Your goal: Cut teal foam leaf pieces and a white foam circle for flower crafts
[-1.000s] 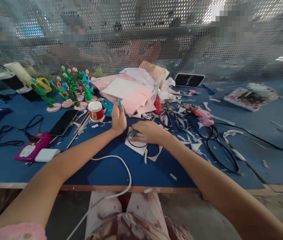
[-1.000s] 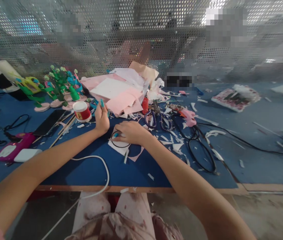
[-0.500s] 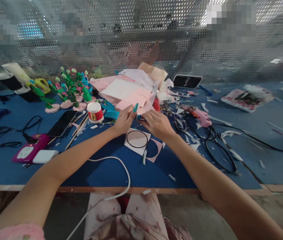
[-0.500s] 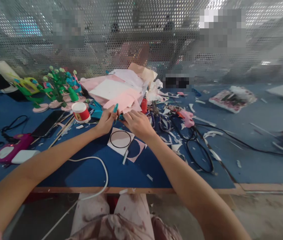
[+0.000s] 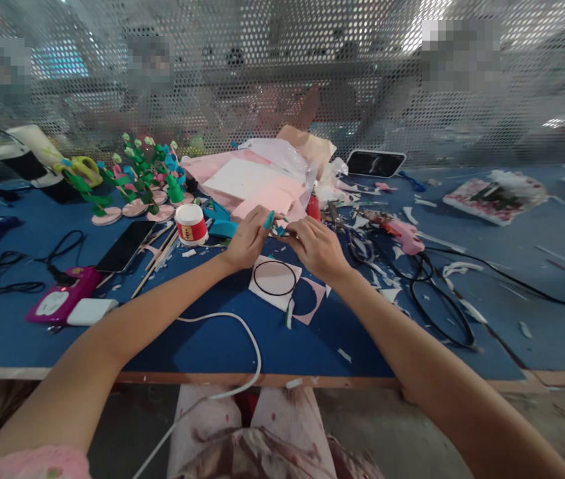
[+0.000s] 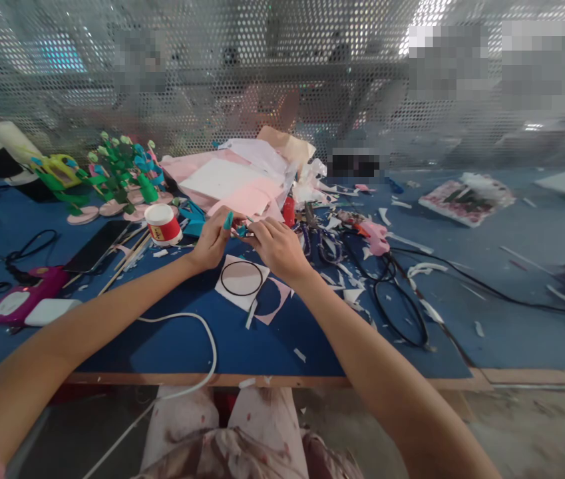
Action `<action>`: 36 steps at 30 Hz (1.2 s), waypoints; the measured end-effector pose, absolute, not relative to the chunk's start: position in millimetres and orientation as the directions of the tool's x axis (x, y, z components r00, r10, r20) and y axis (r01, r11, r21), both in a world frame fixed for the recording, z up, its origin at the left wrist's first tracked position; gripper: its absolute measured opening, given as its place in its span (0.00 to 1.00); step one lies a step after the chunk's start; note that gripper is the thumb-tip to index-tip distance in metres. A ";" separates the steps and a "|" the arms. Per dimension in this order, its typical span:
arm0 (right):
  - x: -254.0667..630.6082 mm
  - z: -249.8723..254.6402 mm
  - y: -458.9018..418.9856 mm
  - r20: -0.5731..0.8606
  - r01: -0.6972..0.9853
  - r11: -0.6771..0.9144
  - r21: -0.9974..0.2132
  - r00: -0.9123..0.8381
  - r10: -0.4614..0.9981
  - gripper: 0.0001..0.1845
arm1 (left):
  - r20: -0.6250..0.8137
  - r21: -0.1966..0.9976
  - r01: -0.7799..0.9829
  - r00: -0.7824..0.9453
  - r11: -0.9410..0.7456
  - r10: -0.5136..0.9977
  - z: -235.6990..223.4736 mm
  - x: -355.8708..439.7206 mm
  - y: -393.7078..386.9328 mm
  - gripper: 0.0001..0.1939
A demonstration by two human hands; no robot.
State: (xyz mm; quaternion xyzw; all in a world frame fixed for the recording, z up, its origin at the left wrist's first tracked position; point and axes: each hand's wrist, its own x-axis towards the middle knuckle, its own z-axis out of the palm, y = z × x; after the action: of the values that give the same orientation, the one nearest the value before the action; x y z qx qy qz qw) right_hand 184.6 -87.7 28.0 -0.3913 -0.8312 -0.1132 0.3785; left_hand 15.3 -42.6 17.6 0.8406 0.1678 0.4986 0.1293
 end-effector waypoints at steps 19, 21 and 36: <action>171.5 23.7 -92.4 0.683 0.450 0.693 -0.563 -0.219 0.697 0.15 | 0.819 0.471 0.016 0.364 -0.882 0.444 12.3 23.2 -53.5 0.16; 170.8 22.7 -92.0 0.669 0.427 0.679 -0.597 -0.203 0.715 0.17 | 0.819 0.465 0.016 0.373 -0.885 0.437 13.3 23.1 -54.4 0.16; 148.9 18.6 -99.2 0.680 0.356 0.640 -0.681 -0.016 0.733 0.17 | 0.803 0.485 0.158 0.310 -0.860 0.510 13.6 26.3 -64.6 0.15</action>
State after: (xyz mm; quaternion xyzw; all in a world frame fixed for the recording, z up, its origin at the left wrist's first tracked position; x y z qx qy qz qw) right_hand 148.9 -99.2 18.6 -0.3921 -0.6942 0.1620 0.5814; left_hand 26.3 -64.6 13.6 0.7933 0.2104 0.5484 0.1603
